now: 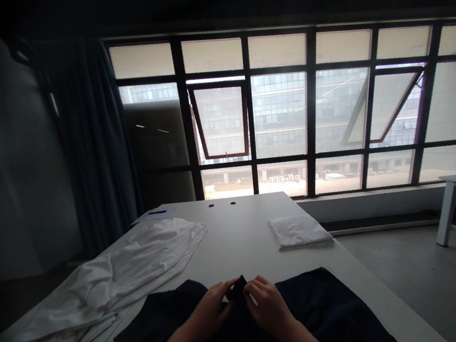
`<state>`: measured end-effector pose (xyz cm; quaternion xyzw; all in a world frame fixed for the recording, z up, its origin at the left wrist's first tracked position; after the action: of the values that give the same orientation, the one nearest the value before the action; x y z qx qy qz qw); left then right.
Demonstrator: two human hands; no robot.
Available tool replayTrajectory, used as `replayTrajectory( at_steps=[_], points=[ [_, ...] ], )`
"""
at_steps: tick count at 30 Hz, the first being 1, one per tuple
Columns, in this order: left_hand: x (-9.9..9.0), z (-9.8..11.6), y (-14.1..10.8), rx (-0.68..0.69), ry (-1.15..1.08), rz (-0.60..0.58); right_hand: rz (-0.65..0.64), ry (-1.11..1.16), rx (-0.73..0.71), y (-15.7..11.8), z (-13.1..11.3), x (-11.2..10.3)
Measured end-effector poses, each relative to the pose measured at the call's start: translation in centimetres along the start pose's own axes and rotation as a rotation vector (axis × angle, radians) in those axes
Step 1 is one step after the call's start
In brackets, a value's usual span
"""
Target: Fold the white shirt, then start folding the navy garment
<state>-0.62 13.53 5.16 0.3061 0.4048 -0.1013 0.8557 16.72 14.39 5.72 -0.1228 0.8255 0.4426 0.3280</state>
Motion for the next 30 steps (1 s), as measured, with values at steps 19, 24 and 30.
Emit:
replayTrajectory(
  at_steps=[19, 24, 30],
  points=[
    [-2.2, -1.7, -0.2, -0.139, -0.066, 0.348, -0.031, 0.013, 0.113, -0.2, 1.1, 0.6],
    [-1.2, -0.7, 0.0, -0.095, -0.052, 0.197, -0.081, -0.004, 0.112, -0.3, 0.7, 0.6],
    [-0.9, -0.6, 0.1, -0.118, 0.004, 0.155, -0.106, 0.006, 0.105, -0.3, -0.1, 0.0]
  ],
)
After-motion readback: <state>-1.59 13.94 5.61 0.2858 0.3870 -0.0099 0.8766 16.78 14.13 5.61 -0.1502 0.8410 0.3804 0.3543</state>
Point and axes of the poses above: each hand's wrist, its own y-axis towards the middle knuckle, its own x-axis out of the palm, z = x × y, the point moved 6 cm from there along y, towards the middle knuckle, and after that the axes turned 2 degrees about z, right-handed, at the moved point
